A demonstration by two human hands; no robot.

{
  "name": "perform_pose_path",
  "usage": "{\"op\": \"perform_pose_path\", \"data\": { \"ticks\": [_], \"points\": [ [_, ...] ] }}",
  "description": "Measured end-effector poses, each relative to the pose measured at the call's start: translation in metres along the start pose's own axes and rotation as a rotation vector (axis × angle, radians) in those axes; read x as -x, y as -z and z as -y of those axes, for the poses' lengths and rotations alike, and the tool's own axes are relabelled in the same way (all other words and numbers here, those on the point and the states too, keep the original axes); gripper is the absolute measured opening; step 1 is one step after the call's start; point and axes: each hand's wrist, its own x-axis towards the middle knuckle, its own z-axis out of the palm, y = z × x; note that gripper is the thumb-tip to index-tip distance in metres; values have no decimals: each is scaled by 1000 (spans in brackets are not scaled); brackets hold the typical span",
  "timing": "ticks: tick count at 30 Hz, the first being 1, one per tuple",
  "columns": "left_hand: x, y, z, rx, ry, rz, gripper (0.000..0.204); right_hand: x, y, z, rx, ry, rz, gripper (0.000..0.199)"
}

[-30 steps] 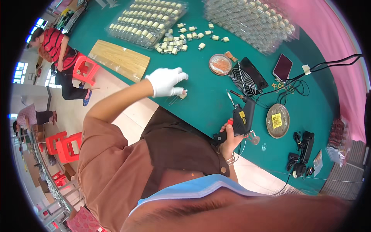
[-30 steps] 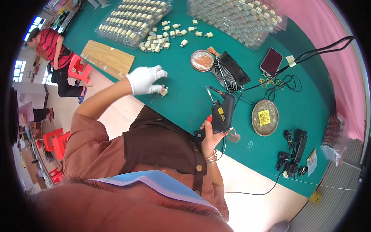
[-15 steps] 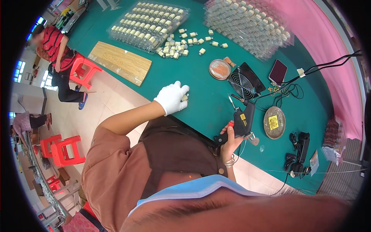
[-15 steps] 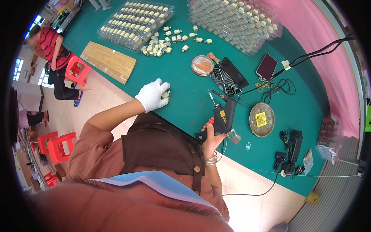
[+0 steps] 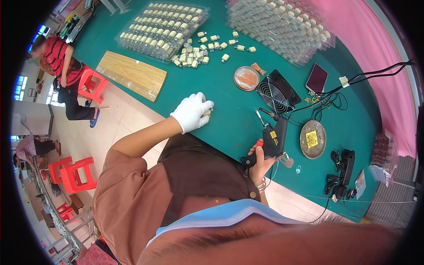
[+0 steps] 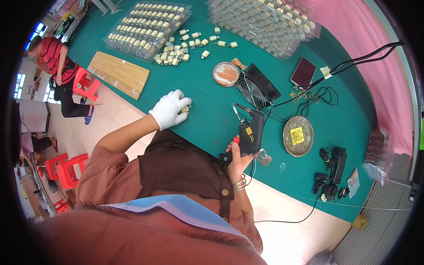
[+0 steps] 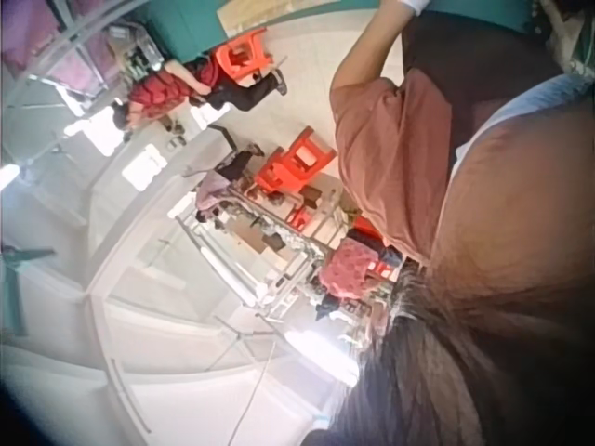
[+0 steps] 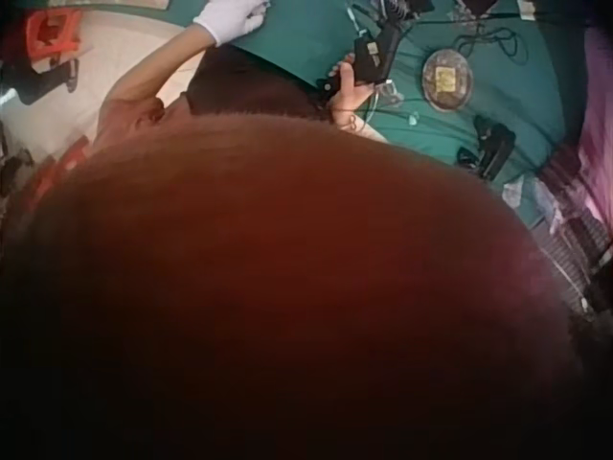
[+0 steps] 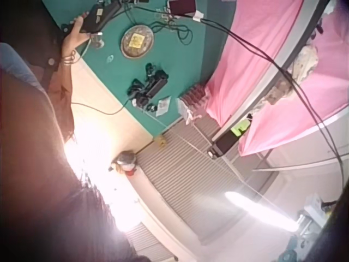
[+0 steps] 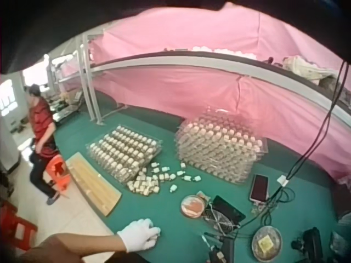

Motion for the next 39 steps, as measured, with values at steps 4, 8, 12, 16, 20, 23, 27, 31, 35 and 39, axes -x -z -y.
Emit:
{"op": "perform_pose_path", "data": {
  "ticks": [4, 8, 12, 16, 20, 23, 27, 31, 35, 39],
  "points": [
    [-3, 2, -5, -2, 26, 63, 32, 0, 0, 2, -5, 1, 3, 27],
    [-4, 2, -3, 32, 54, 96, 32, 1, 2, -1, -4, 0, -1, 27],
    [-7, 9, 8, 155, 43, 10, 31, 0, 1, 1, -10, -15, 33, 29],
    [-43, 61, 21, 161, -81, -197, 26, 0, 3, 0, -16, -8, 63, 35],
    [-136, 145, 20, -35, -169, -490, 28, 1, 18, -17, 50, -45, 105, 38],
    [-232, 194, 25, -62, -123, -554, 39, 3, 18, -14, 108, -52, 130, 34],
    [-357, 235, 31, -127, -3, -391, 55, 5, 19, -14, 133, -56, 114, 34],
    [-426, 220, 34, -180, 71, -295, 57, 4, 21, -15, 182, -83, 109, 35],
    [-445, 194, 25, -298, 260, -205, 59, -1, 25, -13, 243, -81, 170, 32],
    [-454, 204, 26, -342, 304, -111, 52, 0, 20, -4, 199, -164, 134, 30]
  ]
}}
